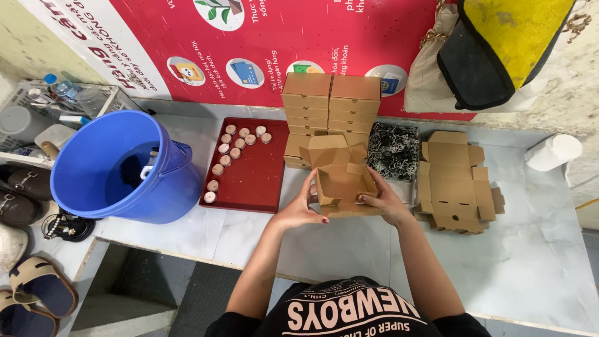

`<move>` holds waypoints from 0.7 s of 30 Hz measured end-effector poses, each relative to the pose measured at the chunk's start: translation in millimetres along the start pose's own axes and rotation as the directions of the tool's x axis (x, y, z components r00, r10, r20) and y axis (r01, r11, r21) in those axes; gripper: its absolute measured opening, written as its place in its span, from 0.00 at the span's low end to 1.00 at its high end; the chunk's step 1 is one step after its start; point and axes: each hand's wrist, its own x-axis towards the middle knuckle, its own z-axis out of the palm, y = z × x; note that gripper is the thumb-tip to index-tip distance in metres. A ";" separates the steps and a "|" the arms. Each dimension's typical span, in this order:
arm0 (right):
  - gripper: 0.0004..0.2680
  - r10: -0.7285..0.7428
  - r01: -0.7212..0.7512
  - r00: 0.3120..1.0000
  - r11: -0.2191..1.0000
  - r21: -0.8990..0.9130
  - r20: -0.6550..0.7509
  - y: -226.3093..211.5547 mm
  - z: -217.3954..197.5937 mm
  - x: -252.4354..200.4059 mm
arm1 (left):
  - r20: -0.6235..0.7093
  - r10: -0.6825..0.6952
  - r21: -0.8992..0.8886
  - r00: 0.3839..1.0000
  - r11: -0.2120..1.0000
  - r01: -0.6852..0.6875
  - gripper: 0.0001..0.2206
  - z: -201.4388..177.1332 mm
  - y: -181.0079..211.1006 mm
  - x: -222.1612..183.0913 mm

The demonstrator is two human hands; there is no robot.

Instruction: The recorder is seen preparing items (possibly candles) and placing them into small cardboard boxes with packing shreds.

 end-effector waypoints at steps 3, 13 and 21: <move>0.35 -0.029 -0.004 0.988 0.977 0.213 0.150 -26.7 13.7 -4.9 | -0.090 0.003 -0.079 0.996 0.997 -0.010 0.52 4.6 -15.3 4.0; 0.35 0.258 -0.243 0.963 0.955 0.171 -0.072 -40.3 73.8 -17.0 | -0.381 0.045 -0.026 0.923 0.998 -0.060 0.38 42.0 -8.5 -2.2; 0.36 0.163 -0.154 0.978 0.985 0.073 -0.131 -72.5 100.0 -21.9 | -0.460 0.133 0.108 0.878 0.990 -0.094 0.40 52.6 4.4 -14.8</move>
